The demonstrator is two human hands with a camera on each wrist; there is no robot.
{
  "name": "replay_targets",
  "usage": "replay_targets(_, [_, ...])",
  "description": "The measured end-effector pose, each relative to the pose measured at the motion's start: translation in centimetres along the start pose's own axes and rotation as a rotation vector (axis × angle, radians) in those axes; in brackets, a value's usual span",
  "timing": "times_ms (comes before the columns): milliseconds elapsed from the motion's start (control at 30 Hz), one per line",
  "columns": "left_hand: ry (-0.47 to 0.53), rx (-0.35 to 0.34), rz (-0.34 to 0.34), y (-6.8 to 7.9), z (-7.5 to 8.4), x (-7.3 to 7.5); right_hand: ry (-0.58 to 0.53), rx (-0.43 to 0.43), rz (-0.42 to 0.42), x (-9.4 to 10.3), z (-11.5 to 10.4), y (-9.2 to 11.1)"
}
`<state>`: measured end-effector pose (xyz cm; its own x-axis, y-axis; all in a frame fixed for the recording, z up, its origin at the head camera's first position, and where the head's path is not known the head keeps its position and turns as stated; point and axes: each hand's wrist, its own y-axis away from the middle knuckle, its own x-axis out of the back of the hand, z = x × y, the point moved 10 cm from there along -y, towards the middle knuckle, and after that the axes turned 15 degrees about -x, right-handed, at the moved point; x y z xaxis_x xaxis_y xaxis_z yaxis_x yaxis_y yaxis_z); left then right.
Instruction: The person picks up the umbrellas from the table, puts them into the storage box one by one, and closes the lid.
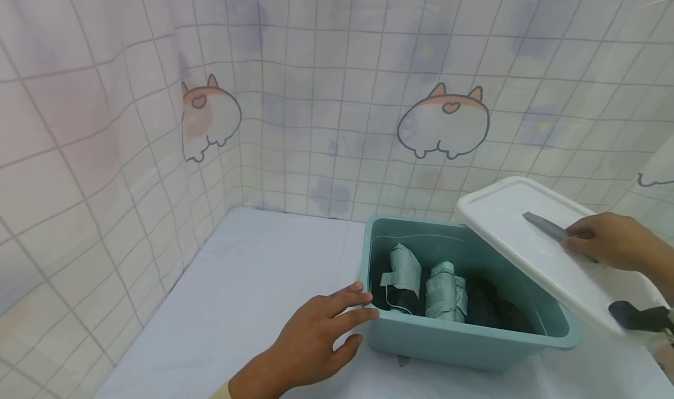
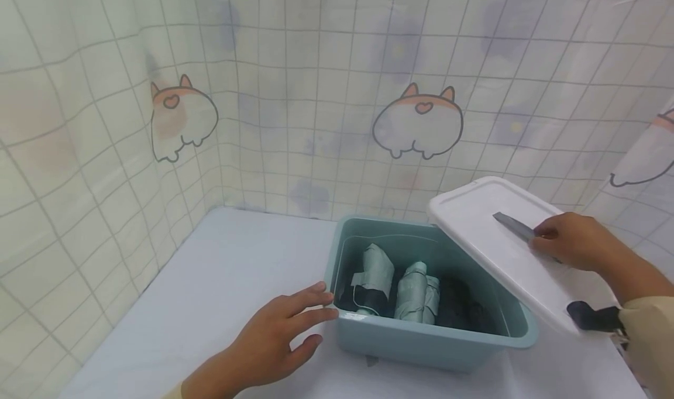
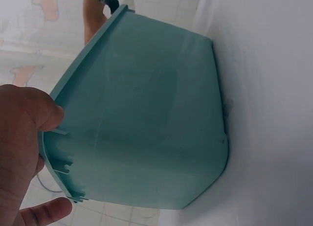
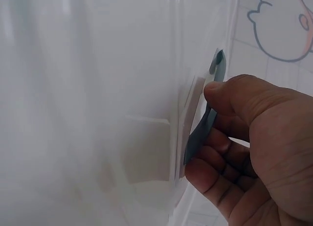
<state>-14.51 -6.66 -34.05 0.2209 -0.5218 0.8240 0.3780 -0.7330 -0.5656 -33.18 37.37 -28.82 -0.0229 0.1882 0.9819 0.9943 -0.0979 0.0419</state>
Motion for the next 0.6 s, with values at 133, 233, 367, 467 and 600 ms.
replay_targets(133, [0.004,0.005,-0.003,0.0,0.0,0.0,-0.005,0.018,-0.006,-0.2,-0.7,0.0])
replay_targets(233, [0.004,0.005,0.002,0.0,-0.1,-0.1,-0.011,0.022,-0.011,-0.3,-1.1,-0.1])
replay_targets(367, [0.006,0.005,0.005,0.0,-0.1,-0.1,-0.015,0.023,-0.019,-0.4,-1.7,-0.1])
replay_targets(467, [0.009,0.011,0.002,-0.1,-0.1,-0.1,-0.016,0.027,-0.029,-0.5,-2.2,-0.2])
replay_targets(600, [0.010,0.011,0.004,-0.1,-0.1,-0.1,-0.014,0.028,-0.045,-0.8,-2.7,-0.2])
